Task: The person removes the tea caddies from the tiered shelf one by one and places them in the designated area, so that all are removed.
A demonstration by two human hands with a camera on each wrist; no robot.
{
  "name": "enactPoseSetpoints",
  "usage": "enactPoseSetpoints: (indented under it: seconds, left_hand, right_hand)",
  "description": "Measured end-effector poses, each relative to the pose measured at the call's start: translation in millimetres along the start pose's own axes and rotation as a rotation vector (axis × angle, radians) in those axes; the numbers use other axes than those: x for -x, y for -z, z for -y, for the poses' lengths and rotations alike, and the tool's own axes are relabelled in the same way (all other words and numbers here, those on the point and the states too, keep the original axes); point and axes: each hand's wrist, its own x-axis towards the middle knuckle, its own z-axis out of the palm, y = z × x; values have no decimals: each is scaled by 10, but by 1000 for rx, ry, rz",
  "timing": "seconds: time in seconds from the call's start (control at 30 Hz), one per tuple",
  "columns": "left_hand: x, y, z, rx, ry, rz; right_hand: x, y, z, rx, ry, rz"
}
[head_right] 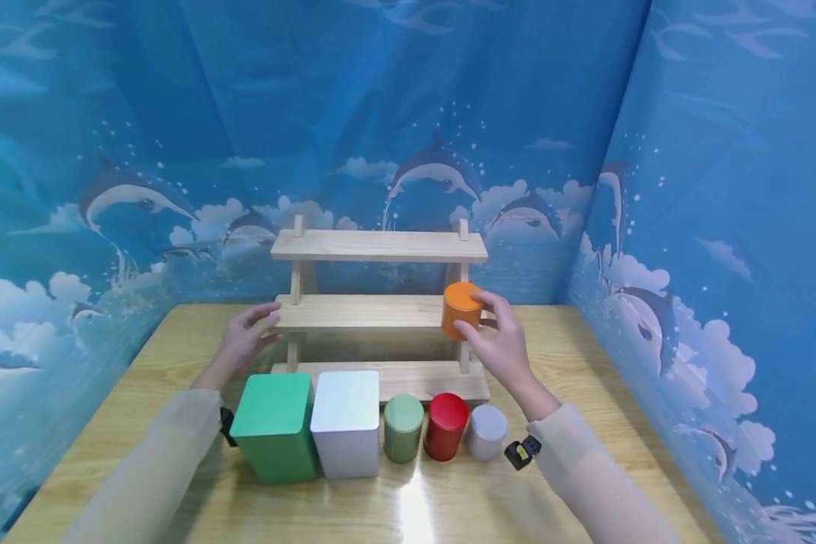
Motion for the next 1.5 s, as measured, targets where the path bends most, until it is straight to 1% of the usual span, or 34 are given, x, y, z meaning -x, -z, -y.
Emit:
enactPoseSetpoints:
  seconds: [0.13, 0.3, 0.47, 0.63, 0.67, 0.87, 0.9, 1.13, 1.3, 1.5]
  left_hand:
    - [-38, 14, 52, -4, -13, -15]
    - [-48, 16, 72, -14, -30, -27]
    - [-46, 12, 72, -17, -25, -33]
    - [-55, 1, 85, -12, -23, -42]
    - [-58, 1, 90, -10, -20, -43]
    - [-56, 5, 99, -13, -11, -42]
    - [-52, 4, 96, -13, -14, -42]
    - [-42, -11, 100, -11, -29, -41]
    - [-40, -9, 105, -25, -12, -42]
    - [-32, 1, 60, -21, 10, -36]
  right_hand:
    - [72, 81, -32, 25, -19, -15]
    - [143, 161, -89, 20, -25, -39]
    - [223, 241, -171, 4, -29, -73]
    - [325, 316, -256, -3, -73, -101]
    - [353, 330, -323, 0, -77, -104]
    - [524, 400, -495, -30, -81, -140]
    - [547, 414, -468, -30, -86, -144]
    - [757, 504, -536, 24, -159, -142]
    - [883, 527, -622, 71, -176, -122]
    - [985, 534, -667, 64, -174, -139]
